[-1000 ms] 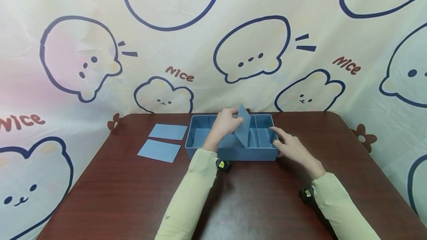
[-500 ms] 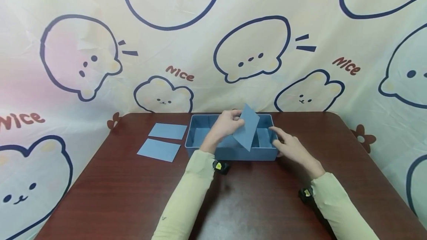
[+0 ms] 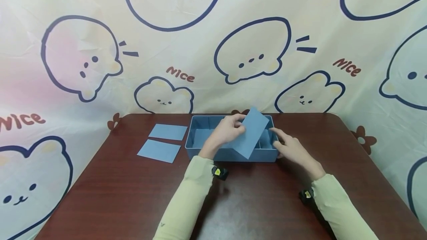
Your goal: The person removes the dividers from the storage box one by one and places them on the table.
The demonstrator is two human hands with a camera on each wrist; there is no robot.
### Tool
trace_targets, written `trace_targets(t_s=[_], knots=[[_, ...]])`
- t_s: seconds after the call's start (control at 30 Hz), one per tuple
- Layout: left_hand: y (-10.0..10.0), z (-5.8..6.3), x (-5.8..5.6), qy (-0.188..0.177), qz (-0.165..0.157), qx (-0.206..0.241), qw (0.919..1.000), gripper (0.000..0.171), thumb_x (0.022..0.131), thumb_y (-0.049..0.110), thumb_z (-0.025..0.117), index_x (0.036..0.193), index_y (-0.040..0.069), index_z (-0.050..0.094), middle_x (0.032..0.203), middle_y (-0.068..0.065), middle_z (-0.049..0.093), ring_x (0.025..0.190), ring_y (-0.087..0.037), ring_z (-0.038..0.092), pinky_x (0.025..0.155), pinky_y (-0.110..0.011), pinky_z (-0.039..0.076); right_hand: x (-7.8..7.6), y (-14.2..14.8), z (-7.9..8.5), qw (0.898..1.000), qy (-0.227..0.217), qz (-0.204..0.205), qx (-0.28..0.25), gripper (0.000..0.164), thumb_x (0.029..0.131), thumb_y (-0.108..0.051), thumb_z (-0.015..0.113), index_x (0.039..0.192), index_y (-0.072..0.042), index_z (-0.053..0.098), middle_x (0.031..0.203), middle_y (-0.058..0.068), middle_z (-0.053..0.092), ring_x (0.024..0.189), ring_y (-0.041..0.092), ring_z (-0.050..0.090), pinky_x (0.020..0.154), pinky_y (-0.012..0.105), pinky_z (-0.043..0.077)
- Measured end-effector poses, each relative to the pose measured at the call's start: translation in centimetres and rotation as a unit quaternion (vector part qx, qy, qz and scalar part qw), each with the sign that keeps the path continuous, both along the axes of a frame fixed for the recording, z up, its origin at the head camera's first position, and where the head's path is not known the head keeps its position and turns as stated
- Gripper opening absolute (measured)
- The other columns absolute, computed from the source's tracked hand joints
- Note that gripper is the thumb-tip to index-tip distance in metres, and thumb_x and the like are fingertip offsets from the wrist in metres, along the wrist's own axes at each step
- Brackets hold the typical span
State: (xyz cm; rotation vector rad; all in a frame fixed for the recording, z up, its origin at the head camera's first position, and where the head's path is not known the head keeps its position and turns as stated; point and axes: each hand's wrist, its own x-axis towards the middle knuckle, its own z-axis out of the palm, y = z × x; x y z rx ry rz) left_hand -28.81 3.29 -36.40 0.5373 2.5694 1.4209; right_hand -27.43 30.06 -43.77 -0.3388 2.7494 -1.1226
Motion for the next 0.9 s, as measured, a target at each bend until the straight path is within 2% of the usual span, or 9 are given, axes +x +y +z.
trace_targets(t_s=[0.17,0.4,0.5,0.63,0.9], knots=[[-0.2,0.1,0.2,0.004,0.002,-0.015,0.9999,0.046,0.097,0.016,0.055,0.143,0.018,0.05,0.13,-0.01,0.065,0.107,-0.02,0.066,0.081,-0.034,0.054,0.0,0.0,0.1,1.0,0.002,0.004,0.0,0.058,0.098,-0.017,0.042,0.154,-0.015,0.027,0.156,0.031,0.026,0.103,0.039,0.066,0.074,0.045,0.06],[-0.2,0.5,0.9,-0.021,0.018,-0.017,0.9995,0.039,0.1,0.016,0.054,0.139,0.019,0.053,0.123,-0.011,0.066,0.094,-0.022,0.066,0.081,-0.043,0.057,0.2,0.2,0.1,1.0,0.009,0.003,0.002,0.058,0.1,-0.019,0.043,0.155,-0.015,0.026,0.156,0.03,0.026,0.099,0.034,0.068,0.076,0.046,0.06],[-0.4,0.5,1.1,-0.014,0.022,-0.025,0.9993,0.038,0.1,0.017,0.054,0.137,0.021,0.055,0.122,-0.009,0.066,0.096,-0.02,0.064,0.083,-0.042,0.056,0.2,0.1,0.1,1.0,0.012,0.006,0.007,0.059,0.1,-0.02,0.043,0.155,-0.011,0.024,0.156,0.031,0.026,0.094,0.03,0.07,0.076,0.047,0.059],[-0.7,0.5,1.2,-0.004,0.029,-0.028,0.9992,0.036,0.099,0.021,0.056,0.135,0.021,0.057,0.12,-0.007,0.067,0.097,-0.019,0.063,0.083,-0.041,0.056,0.1,0.0,0.1,1.0,0.011,0.003,0.009,0.06,0.099,-0.02,0.043,0.155,-0.01,0.023,0.156,0.031,0.025,0.098,0.033,0.069,0.077,0.047,0.059],[-1.4,0.8,1.6,0.008,0.036,-0.041,0.9985,0.03,0.098,0.029,0.058,0.127,0.023,0.063,0.114,-0.005,0.068,0.092,-0.018,0.063,0.08,-0.039,0.055,0.1,-0.1,0.2,1.0,0.005,0.0,0.002,0.058,0.1,-0.02,0.043,0.155,-0.014,0.026,0.155,0.031,0.027,0.1,0.036,0.068,0.076,0.047,0.059]])
